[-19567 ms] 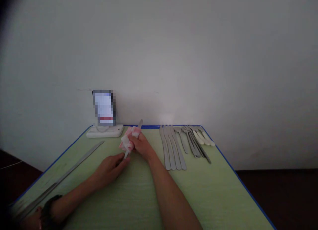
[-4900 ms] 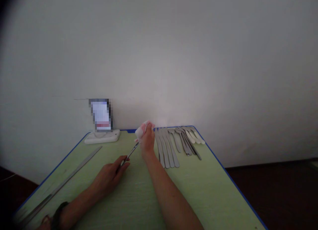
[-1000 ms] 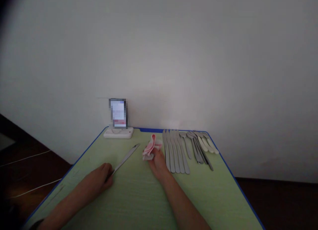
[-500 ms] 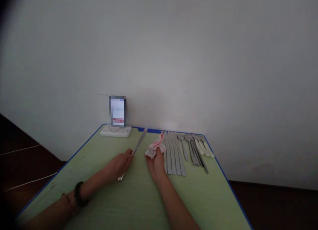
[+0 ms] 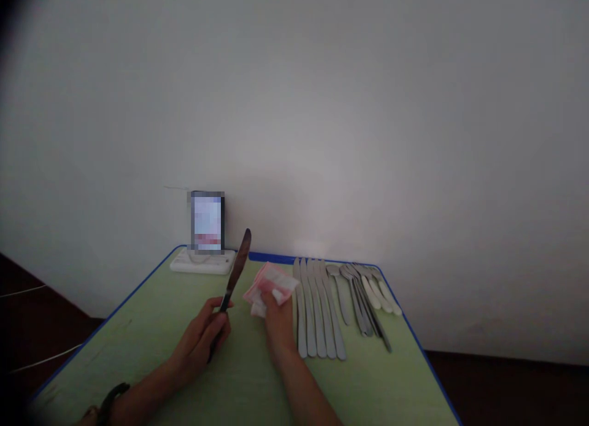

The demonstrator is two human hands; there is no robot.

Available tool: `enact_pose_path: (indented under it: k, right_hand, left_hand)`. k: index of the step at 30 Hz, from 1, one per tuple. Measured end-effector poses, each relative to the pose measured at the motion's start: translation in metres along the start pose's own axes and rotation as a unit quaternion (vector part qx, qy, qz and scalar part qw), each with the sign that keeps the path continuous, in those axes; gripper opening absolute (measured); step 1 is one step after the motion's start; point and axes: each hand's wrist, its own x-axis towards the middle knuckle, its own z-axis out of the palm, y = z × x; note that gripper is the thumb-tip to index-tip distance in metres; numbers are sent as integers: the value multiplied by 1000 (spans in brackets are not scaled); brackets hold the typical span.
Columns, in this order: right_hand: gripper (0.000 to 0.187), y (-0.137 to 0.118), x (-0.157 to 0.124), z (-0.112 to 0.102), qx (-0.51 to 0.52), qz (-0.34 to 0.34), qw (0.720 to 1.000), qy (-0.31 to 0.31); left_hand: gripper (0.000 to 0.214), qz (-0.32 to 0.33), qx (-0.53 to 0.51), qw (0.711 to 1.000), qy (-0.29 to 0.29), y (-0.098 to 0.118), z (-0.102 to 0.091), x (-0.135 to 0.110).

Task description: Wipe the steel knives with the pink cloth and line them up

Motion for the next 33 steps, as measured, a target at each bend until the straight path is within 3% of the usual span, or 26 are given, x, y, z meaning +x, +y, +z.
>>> enact_pose_path:
  k: [3,6,9,14,18,20,23,29,33]
  right_hand:
    - [22,-6,0,7,-24,2,999,41]
    - [16,-7,1,10,-9,17,999,30]
    - [10,-3,2,7,51,53,997,-12]
    - [8,-10,2,3,191,85,977,-28]
    - [31,-24,2,1,274,132,949,-86]
    - [34,-25,4,0,275,141,946,-97]
    - [18,-18,5,0,239,109,962,-73]
    - [22,-7,2,2,152,111,975,-121]
    - [17,-7,7,0,196,108,970,-97]
  left_hand:
    - [34,5,53,996,-76,2,-2,0]
    - [34,0,117,985,-131,5,-1,3]
    - [35,-12,156,982,-104,5,2,7]
    - [36,-19,167,982,-83,3,5,9]
    - [40,-27,147,986,-75,4,5,9]
    - [43,-45,132,987,-76,5,5,10]
    - [46,-62,133,985,-85,6,4,11]
    - [35,-15,199,978,-69,9,6,8]
    - [47,-53,75,986,-141,10,-1,9]
